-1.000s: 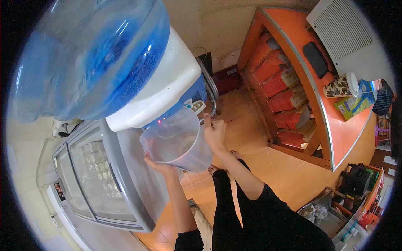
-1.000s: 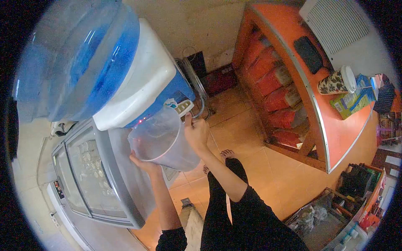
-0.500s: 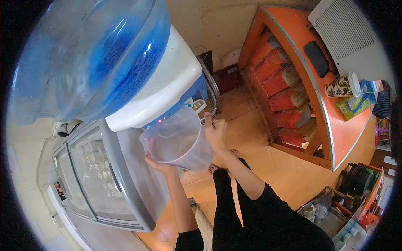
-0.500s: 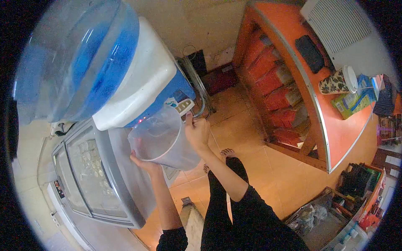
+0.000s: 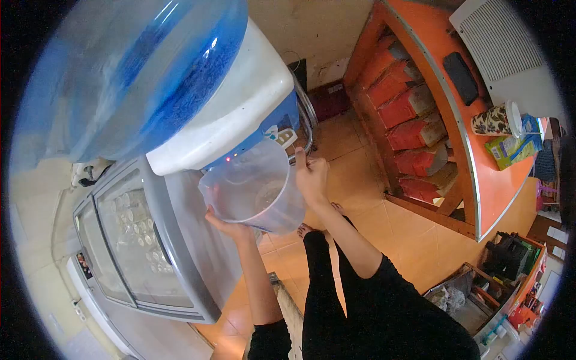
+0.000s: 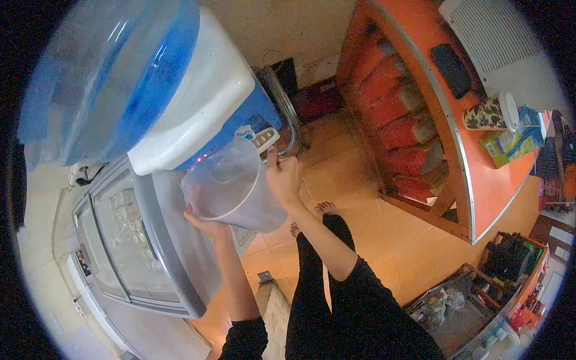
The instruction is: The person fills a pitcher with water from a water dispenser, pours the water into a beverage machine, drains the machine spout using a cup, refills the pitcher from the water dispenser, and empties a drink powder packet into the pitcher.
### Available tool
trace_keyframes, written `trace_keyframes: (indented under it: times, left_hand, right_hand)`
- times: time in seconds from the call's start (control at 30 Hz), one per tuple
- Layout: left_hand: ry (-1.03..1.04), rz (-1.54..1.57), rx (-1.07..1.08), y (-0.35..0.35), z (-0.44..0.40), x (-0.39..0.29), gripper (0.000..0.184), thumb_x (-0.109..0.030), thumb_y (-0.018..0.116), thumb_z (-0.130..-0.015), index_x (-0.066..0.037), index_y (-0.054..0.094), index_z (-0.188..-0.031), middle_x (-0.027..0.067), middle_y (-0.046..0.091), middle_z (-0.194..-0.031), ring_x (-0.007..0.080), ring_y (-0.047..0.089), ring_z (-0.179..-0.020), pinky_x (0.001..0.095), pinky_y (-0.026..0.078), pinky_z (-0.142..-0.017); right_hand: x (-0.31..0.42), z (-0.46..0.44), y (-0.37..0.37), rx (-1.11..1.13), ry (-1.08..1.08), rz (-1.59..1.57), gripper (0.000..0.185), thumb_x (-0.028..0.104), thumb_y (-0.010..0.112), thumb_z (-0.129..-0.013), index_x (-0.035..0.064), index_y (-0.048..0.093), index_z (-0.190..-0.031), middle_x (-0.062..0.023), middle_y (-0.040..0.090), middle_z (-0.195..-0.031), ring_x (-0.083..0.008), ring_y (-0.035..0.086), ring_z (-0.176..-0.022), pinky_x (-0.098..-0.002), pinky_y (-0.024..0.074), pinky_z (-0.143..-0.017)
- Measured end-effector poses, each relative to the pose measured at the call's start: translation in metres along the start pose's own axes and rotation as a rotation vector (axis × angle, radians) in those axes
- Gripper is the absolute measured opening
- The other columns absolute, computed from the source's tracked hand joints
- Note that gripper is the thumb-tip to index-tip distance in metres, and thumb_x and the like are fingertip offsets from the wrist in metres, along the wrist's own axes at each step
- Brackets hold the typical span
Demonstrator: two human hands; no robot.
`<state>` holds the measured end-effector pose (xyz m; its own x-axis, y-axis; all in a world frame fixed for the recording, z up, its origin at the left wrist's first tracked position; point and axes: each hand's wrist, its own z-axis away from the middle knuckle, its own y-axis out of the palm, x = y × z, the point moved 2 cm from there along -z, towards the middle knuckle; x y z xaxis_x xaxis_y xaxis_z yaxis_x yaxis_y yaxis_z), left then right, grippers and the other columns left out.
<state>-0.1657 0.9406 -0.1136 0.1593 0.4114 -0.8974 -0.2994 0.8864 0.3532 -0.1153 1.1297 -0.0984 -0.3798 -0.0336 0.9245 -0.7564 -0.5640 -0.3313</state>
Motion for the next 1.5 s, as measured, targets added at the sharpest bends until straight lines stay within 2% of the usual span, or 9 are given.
trace_keyframes:
  times: [0.2,0.27,0.6,0.67,0.9,0.97,1.5]
  left_hand:
    - [-0.006,-0.053,0.008,-0.003,0.003,-0.001,0.063,-0.045,0.029,-0.091,0.000,0.048,-0.131,0.0145,0.053,-0.128,0.0285,0.045,-0.121,0.0412,0.033,-0.105]
    - [-0.040,0.014,0.020,-0.005,-0.002,0.002,0.064,-0.047,0.029,-0.090,-0.002,0.047,-0.132,0.0137,0.053,-0.129,0.0284,0.043,-0.124,0.0416,0.031,-0.105]
    - [-0.040,-0.036,0.004,0.002,0.002,-0.001,0.066,-0.049,0.029,-0.089,-0.003,0.047,-0.133,0.0132,0.052,-0.130,0.0283,0.042,-0.124,0.0422,0.031,-0.105]
    - [-0.060,-0.017,-0.003,0.001,0.001,0.000,0.067,-0.048,0.029,-0.089,-0.002,0.046,-0.134,0.0135,0.051,-0.131,0.0284,0.042,-0.124,0.0424,0.031,-0.105]
    - [-0.041,-0.038,-0.003,0.002,0.001,-0.001,0.066,-0.047,0.028,-0.089,-0.001,0.047,-0.133,0.0144,0.051,-0.130,0.0283,0.043,-0.124,0.0410,0.031,-0.105]
    - [-0.042,-0.005,0.015,0.002,0.001,-0.001,0.066,-0.046,0.029,-0.089,0.000,0.047,-0.132,0.0145,0.052,-0.130,0.0281,0.043,-0.124,0.0401,0.031,-0.105]
    - [-0.098,0.060,0.016,0.000,0.003,0.000,0.066,-0.048,0.033,-0.089,0.002,0.047,-0.131,0.0134,0.051,-0.131,0.0278,0.042,-0.124,0.0398,0.029,-0.105]
  right_hand:
    - [-0.008,-0.001,0.004,-0.023,-0.033,0.007,0.054,0.030,0.054,-0.091,-0.0075,0.051,-0.051,-0.0206,0.043,-0.043,-0.0320,0.044,-0.035,-0.0441,0.0328,-0.045]
    - [-0.003,0.000,0.002,-0.008,-0.010,0.012,0.054,0.031,0.054,-0.090,-0.0076,0.053,-0.052,-0.0215,0.044,-0.044,-0.0340,0.047,-0.037,-0.0454,0.0339,-0.046]
    - [-0.005,-0.002,0.002,0.006,0.027,0.002,0.053,0.032,0.053,-0.090,-0.0068,0.056,-0.053,-0.0223,0.047,-0.045,-0.0355,0.050,-0.039,-0.0461,0.0356,-0.048]
    - [-0.006,-0.001,0.004,-0.045,-0.001,-0.034,0.060,0.032,0.057,-0.091,-0.0064,0.045,-0.047,-0.0094,0.035,-0.038,-0.0147,0.035,-0.038,-0.0393,0.0298,-0.043]
    - [-0.006,-0.002,0.004,-0.040,-0.008,-0.014,0.059,0.031,0.057,-0.091,-0.0063,0.045,-0.047,-0.0092,0.037,-0.039,-0.0145,0.036,-0.038,-0.0388,0.0305,-0.043]
    - [-0.005,-0.002,0.002,0.000,0.049,0.028,0.055,0.032,0.053,-0.090,-0.0070,0.053,-0.051,-0.0224,0.046,-0.044,-0.0356,0.050,-0.038,-0.0458,0.0351,-0.047]
    - [-0.011,-0.003,0.005,-0.027,-0.019,0.025,0.059,0.034,0.054,-0.090,-0.0057,0.050,-0.046,-0.0200,0.041,-0.040,-0.0311,0.046,-0.034,-0.0450,0.0324,-0.044]
